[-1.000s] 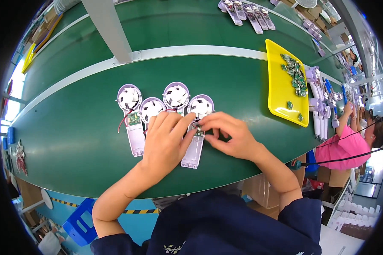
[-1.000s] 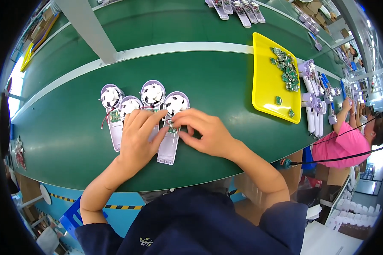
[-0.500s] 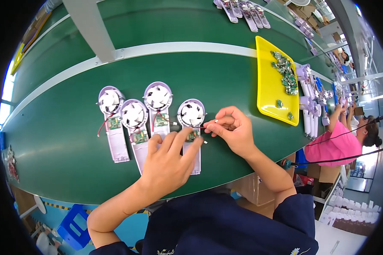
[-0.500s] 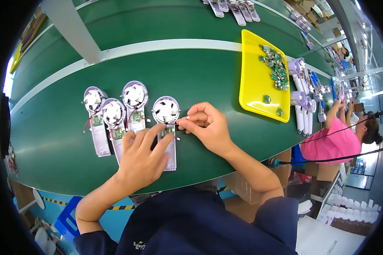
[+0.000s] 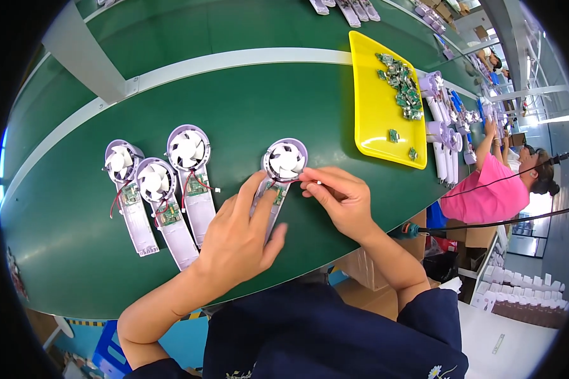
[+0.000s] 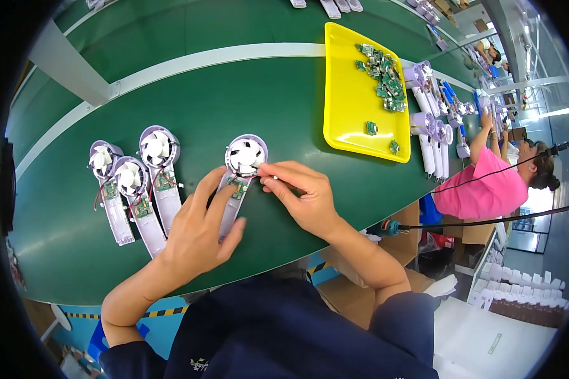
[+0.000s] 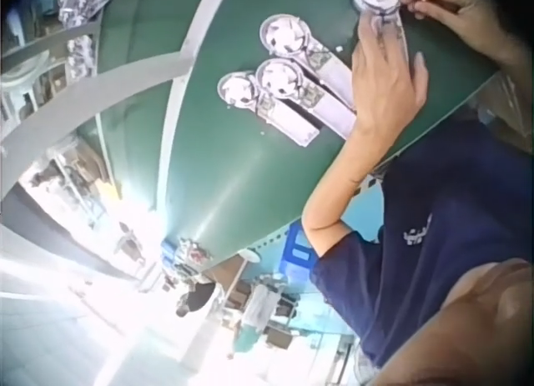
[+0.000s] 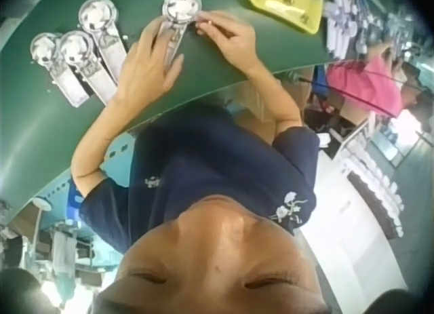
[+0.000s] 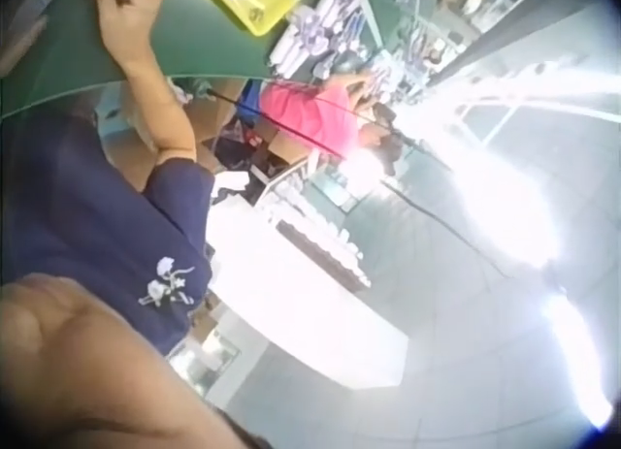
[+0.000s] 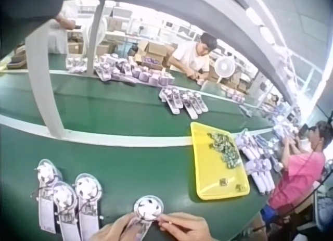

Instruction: The person arranges handheld fan housings on the assembly table and assembles them by connecting wire plugs to the circuit boards and fitting the components into the fan casings by hand.

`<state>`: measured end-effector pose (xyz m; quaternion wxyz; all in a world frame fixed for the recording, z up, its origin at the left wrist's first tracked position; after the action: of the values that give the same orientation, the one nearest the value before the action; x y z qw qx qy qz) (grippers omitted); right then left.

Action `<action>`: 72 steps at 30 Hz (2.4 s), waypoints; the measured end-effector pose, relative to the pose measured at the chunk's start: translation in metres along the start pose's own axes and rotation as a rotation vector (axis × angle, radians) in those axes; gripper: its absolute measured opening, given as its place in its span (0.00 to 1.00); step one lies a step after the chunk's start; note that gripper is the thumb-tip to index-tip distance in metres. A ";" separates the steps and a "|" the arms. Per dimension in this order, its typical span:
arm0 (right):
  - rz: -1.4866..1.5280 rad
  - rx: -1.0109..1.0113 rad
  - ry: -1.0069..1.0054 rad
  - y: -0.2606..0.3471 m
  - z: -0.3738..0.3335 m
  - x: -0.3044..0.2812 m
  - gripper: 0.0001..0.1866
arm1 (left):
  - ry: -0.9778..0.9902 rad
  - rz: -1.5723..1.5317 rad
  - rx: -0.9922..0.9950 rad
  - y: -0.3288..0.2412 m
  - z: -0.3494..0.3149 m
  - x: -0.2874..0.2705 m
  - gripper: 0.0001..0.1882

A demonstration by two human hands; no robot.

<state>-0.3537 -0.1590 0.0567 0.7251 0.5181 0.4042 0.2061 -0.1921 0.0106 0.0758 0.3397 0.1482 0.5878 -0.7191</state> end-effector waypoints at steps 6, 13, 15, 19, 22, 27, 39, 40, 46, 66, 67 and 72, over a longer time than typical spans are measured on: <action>0.152 0.133 -0.141 0.000 -0.009 0.011 0.11 | -0.048 0.077 -0.032 0.004 -0.008 0.007 0.29; -0.280 -0.222 -0.228 -0.002 0.004 0.020 0.10 | -0.129 0.112 -0.065 0.009 -0.012 0.010 0.29; -0.334 -0.242 -0.222 0.006 0.009 0.021 0.12 | -0.136 0.075 -0.072 0.012 -0.013 0.008 0.29; -0.608 -0.422 -0.158 0.011 0.013 0.023 0.17 | -0.155 0.021 -0.094 0.013 -0.013 0.008 0.29; -0.703 -0.571 -0.201 0.015 0.021 0.022 0.17 | -0.165 0.010 -0.088 0.016 -0.014 0.008 0.30; -0.793 -0.634 -0.165 0.022 0.034 0.017 0.18 | -0.188 -0.029 -0.077 0.018 -0.014 0.007 0.31; -1.001 -0.693 0.195 0.053 0.064 0.030 0.13 | -0.236 -0.132 -0.102 0.022 -0.016 0.011 0.31; -1.051 -0.709 0.244 0.057 0.068 0.029 0.13 | -0.252 -0.146 -0.082 0.023 -0.016 0.010 0.31; -1.154 -0.804 0.411 0.063 0.080 0.028 0.09 | -0.290 -0.170 -0.078 0.027 -0.015 0.012 0.30; -1.377 -0.839 0.602 0.079 0.086 0.038 0.09 | -0.274 -0.187 -0.108 0.031 -0.015 0.009 0.39; -1.418 -0.858 0.621 0.080 0.087 0.038 0.09 | -0.272 -0.190 -0.112 0.032 -0.015 0.011 0.39; -1.516 -0.893 0.700 0.090 0.093 0.046 0.09 | -0.332 -0.194 -0.106 0.036 -0.015 0.016 0.41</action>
<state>-0.2420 -0.1466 0.1347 0.6345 -0.2994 0.7114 -0.0404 -0.1828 0.0170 0.0354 0.3684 -0.0478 0.5724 -0.7310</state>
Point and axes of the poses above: each hand's wrist, its own z-axis towards the middle knuckle, its own x-axis out of the palm, y = z × x, the point moved 1 cm from there along z, towards the middle knuckle, and after that the axes turned 8 degrees about -z, right-handed, at the moved point
